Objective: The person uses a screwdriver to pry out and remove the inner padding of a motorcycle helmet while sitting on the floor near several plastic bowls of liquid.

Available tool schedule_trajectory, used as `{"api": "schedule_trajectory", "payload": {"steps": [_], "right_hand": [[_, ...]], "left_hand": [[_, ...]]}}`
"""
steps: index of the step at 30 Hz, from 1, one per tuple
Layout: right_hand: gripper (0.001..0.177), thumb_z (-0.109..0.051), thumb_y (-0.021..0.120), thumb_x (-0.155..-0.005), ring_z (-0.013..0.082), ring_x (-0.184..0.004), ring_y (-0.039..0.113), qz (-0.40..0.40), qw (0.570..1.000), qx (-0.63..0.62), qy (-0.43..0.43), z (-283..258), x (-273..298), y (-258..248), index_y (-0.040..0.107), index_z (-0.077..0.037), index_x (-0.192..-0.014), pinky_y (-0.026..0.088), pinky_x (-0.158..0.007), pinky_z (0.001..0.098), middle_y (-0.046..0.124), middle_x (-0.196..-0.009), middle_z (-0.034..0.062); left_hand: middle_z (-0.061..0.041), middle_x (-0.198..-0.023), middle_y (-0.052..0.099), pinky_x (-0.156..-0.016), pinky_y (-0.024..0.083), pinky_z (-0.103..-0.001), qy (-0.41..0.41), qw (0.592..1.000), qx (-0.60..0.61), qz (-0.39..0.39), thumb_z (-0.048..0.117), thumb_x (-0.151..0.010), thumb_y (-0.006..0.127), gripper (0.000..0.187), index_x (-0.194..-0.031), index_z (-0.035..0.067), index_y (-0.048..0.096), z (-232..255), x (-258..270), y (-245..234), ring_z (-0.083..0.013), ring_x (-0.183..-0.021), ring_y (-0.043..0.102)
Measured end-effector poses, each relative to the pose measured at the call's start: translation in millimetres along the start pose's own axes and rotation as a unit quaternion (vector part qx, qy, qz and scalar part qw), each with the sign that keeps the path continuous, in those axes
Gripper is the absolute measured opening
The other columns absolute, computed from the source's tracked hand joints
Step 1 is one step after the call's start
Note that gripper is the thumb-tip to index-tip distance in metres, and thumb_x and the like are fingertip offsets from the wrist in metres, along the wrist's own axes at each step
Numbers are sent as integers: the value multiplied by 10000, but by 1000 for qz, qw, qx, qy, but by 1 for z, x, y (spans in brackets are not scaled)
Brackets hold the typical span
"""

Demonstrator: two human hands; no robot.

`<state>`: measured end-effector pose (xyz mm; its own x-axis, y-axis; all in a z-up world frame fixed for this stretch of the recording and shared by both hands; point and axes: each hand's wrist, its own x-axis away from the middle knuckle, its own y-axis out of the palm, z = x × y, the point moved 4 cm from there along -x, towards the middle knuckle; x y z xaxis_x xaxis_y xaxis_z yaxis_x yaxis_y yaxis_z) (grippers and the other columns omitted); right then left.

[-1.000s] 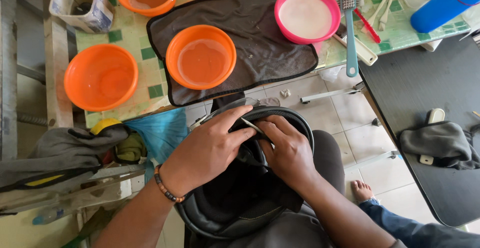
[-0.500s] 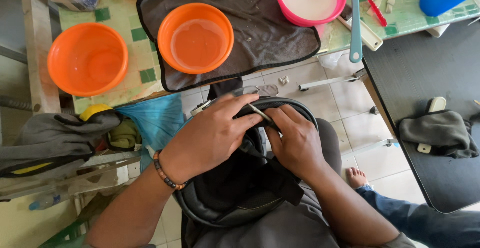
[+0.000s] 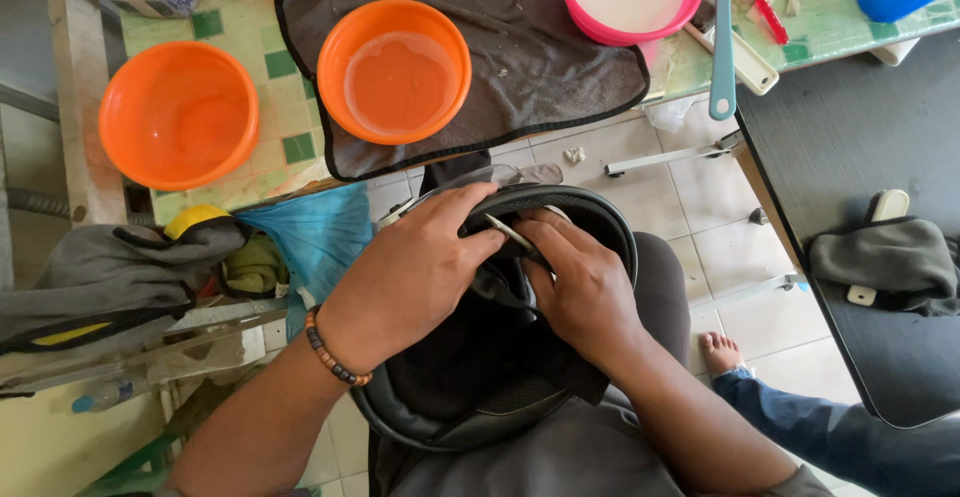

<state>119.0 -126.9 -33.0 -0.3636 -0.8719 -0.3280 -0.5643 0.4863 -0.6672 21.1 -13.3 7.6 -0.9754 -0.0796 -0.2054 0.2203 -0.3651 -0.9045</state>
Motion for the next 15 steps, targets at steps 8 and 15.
{"api": "schedule_trajectory", "payload": {"steps": [8, 15], "right_hand": [[279, 7, 520, -799, 334, -928, 600, -23, 1000, 11, -7, 8, -1, -3, 568, -9, -1073, 467, -830, 380, 640, -1002, 145], [495, -113, 670, -724, 278, -973, 592, -82, 993, 8, 82, 18, 1, 6, 588, -139, -1211, 445, -857, 357, 555, -1056, 95]], "left_hand": [[-209, -1278, 497, -898, 469, -439, 3, 1000, 19, -8, 65, -872, 477, 247, -1052, 52, 645, -3, -2, 3, -353, -1157, 529], [-216, -1293, 478, -927, 455, -443, 20, 1000, 1, -20, 38, -790, 509, 235, -980, 56, 645, -3, -1, 1, -354, -1158, 530]]}}
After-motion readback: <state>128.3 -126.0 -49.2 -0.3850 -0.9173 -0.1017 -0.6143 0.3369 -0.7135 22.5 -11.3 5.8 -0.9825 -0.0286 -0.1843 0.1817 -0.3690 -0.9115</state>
